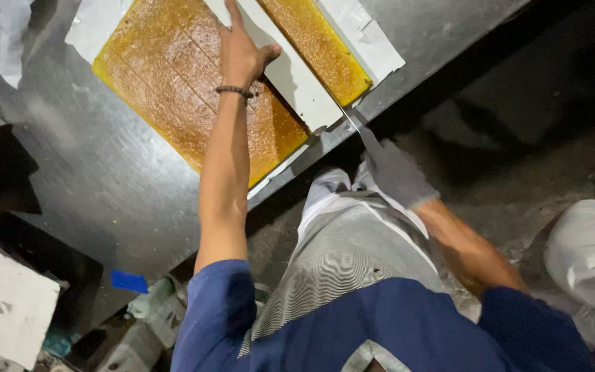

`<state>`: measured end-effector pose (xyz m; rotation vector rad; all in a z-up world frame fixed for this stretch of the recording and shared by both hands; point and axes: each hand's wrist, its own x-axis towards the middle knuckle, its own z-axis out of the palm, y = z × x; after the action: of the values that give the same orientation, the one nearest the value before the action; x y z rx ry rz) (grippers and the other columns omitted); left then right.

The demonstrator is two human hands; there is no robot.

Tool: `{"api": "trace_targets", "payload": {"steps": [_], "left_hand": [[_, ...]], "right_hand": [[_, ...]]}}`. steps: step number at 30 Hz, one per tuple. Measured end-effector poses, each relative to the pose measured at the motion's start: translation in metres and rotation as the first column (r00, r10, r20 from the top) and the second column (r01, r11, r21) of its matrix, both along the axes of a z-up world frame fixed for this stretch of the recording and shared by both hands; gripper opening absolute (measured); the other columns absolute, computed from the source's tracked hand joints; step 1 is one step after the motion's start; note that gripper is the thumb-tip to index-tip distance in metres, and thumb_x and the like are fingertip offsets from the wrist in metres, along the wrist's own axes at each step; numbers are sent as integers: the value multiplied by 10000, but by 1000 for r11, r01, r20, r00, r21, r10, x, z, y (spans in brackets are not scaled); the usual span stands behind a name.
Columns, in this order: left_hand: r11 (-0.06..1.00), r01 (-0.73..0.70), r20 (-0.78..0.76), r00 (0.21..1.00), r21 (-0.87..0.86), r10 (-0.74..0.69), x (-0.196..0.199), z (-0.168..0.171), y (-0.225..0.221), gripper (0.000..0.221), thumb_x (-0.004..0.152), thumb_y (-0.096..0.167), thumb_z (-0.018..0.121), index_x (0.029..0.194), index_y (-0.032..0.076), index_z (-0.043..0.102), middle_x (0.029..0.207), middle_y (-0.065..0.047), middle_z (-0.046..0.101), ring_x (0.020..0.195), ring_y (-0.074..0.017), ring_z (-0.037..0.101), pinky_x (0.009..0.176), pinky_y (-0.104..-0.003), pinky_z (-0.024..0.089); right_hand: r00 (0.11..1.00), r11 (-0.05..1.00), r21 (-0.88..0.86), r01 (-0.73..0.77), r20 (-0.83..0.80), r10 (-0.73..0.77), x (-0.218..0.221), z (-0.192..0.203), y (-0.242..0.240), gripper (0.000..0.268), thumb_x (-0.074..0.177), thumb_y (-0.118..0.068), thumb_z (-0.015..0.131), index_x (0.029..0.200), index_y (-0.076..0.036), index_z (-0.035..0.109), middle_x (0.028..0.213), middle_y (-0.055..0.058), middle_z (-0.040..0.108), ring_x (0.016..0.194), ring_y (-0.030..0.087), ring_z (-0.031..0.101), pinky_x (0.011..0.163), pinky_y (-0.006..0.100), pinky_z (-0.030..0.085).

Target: The person uses a knife and a white rectangular guide to slice a large flat cake into smaller rectangles, then picks up the slices and places them into a metal tray.

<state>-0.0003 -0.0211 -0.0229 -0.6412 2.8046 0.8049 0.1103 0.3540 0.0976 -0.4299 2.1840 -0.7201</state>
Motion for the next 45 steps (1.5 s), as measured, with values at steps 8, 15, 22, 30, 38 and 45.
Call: {"api": "trace_targets", "payload": {"steps": [8, 15, 22, 30, 38, 45], "left_hand": [[997, 82, -161, 984, 18, -78, -2, 1, -2, 1282, 703, 302, 1042, 1600, 97, 150, 1461, -425, 375, 1223, -530, 603, 1011, -457, 592], [995, -64, -1, 998, -76, 64, 3, 52, 25, 1238, 711, 338, 991, 1587, 110, 147, 1511, -449, 211, 1156, -514, 602, 928, -500, 571], [894, 249, 35, 967, -372, -254, 26, 68, 105, 729, 896, 245, 800, 1529, 152, 452, 1513, -251, 437, 1329, -354, 481, 1079, -537, 449], [658, 659, 33, 716, -364, -698, 82, 50, 159, 580, 986, 530, 533, 1489, 241, 532, 1603, -82, 393, 1472, -346, 326, 1197, -634, 176], [706, 651, 20, 739, -279, -673, 90, 64, 160, 491, 1028, 477, 535, 1463, 255, 590, 1605, -44, 420, 1495, -321, 315, 1224, -642, 120], [710, 646, 4, 741, -280, -672, 90, 71, 162, 454, 1017, 413, 590, 1434, 235, 620, 1587, -53, 438, 1479, -327, 336, 1214, -649, 132]], "right_hand": [[998, 998, 53, 43, 52, -46, 59, -34, 56, 620, 1003, -307, 499, 1571, -155, 301, 1183, 340, 578, 975, 522, 612, 837, 572, 515], [974, 975, -16, 223, -25, -224, 114, -11, 127, 619, 979, -311, 531, 1570, -204, 380, 1230, 275, 627, 1026, 467, 639, 895, 534, 512], [968, 975, 1, 223, -117, -221, 79, -1, 105, 585, 1021, -317, 516, 1582, -199, 402, 1062, 271, 635, 943, 465, 641, 845, 535, 528], [936, 996, -49, 70, -342, -83, 66, -1, 111, 579, 1057, -309, 569, 1598, -156, 431, 1129, 333, 636, 1050, 542, 595, 882, 588, 508], [978, 981, 35, 191, -94, -187, 58, 8, 118, 584, 996, -290, 547, 1561, -215, 420, 1017, 253, 636, 879, 420, 650, 802, 506, 541], [981, 984, 21, 174, -89, -172, 55, 4, 120, 588, 987, -281, 544, 1555, -188, 426, 1013, 276, 637, 897, 455, 643, 804, 527, 532]]}}
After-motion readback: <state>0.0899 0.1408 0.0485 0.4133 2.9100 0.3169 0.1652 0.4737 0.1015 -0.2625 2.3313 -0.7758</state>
